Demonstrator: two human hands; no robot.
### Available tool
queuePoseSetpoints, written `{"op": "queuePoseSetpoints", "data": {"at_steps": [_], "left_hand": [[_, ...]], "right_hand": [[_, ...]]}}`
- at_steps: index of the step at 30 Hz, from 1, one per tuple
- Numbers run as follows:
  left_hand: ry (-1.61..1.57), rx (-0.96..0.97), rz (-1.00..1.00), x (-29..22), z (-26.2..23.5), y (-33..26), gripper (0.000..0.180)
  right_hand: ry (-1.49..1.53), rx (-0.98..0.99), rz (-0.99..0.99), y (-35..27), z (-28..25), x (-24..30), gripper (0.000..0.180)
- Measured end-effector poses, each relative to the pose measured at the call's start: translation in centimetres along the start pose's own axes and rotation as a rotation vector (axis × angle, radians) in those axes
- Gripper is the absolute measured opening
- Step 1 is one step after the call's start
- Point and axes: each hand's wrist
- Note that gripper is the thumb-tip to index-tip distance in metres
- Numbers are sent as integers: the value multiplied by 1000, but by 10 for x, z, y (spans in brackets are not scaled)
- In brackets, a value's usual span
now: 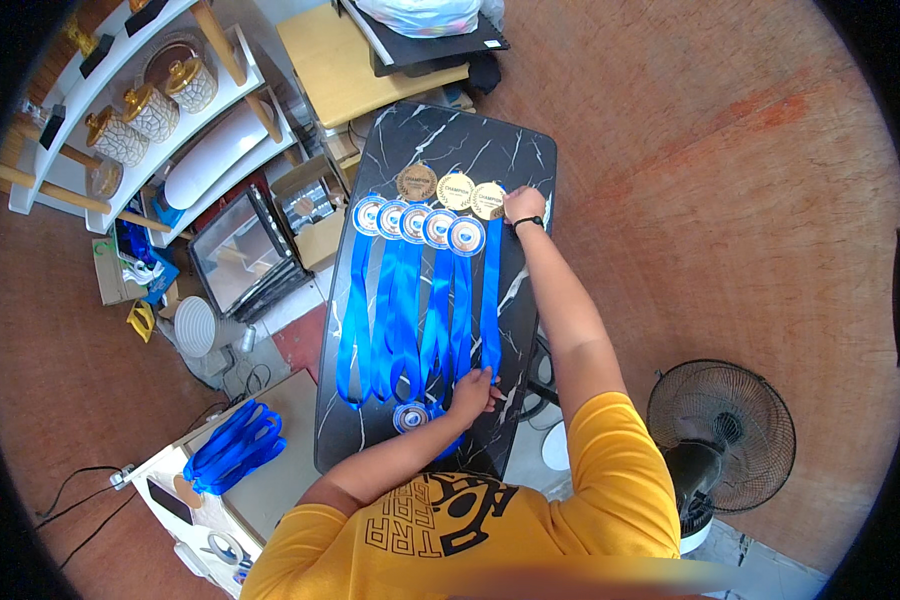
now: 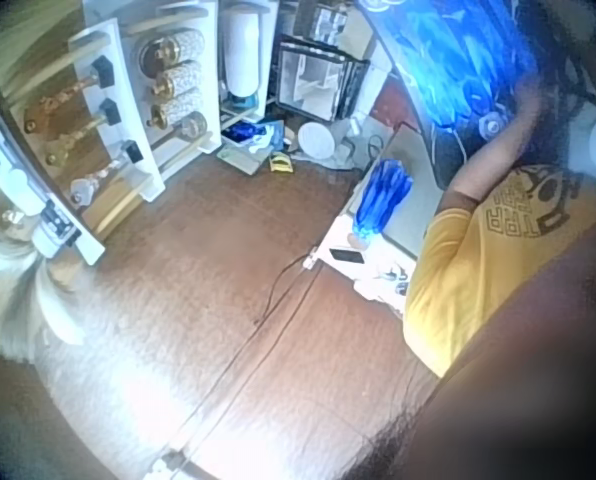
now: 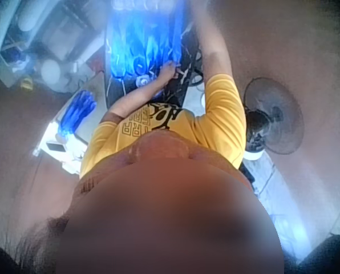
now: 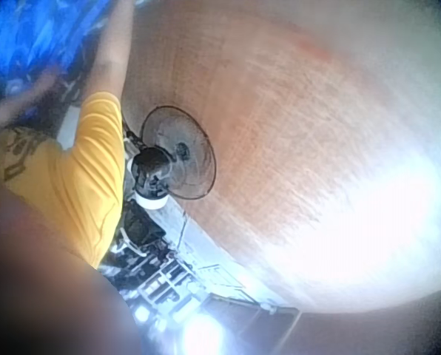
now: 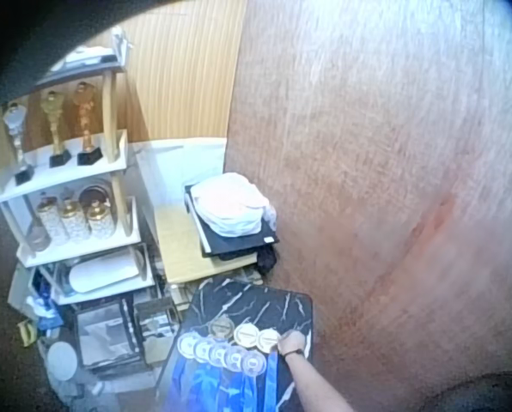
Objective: The person assembles medals by attaching blue ribbons to round metal medallions. They pick up each medallion, thread the ribbon through its center, and place the completed medal on a black marble table. The process is repeated for multiple medals.
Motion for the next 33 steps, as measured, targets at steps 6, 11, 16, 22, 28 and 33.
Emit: {"op": "queuePoseSetpoints", "data": {"at_steps": [6,11,16,22,28,33], "left_hand": [[11,63,-8,1,4,2,38],[12,47,-21,5,3,7,39],[-41,5,-52,8,0,9,40],[-63,15,-111,6,-3,9,46],[-68,16,-126,7,-3,9,49],[-91,16,-152,10,-6,10,50]], "right_hand": [[-131,49,-25,12,-12,0,22],[-62,68,24,14,-11,-2,23],[-39,62,-12,15,-9,-7,28],[-1,50,-9,14,-8,-11,27],[12,37,22,10,-9,-6,24],[27,56,15,8,-13,-4,24]]}}
Point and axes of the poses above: each hand's wrist, its own y-axis towards the middle knuckle, its own z-axis out of the palm, x = y × z, and after that the axes turned 5 degrees about -z, right-handed
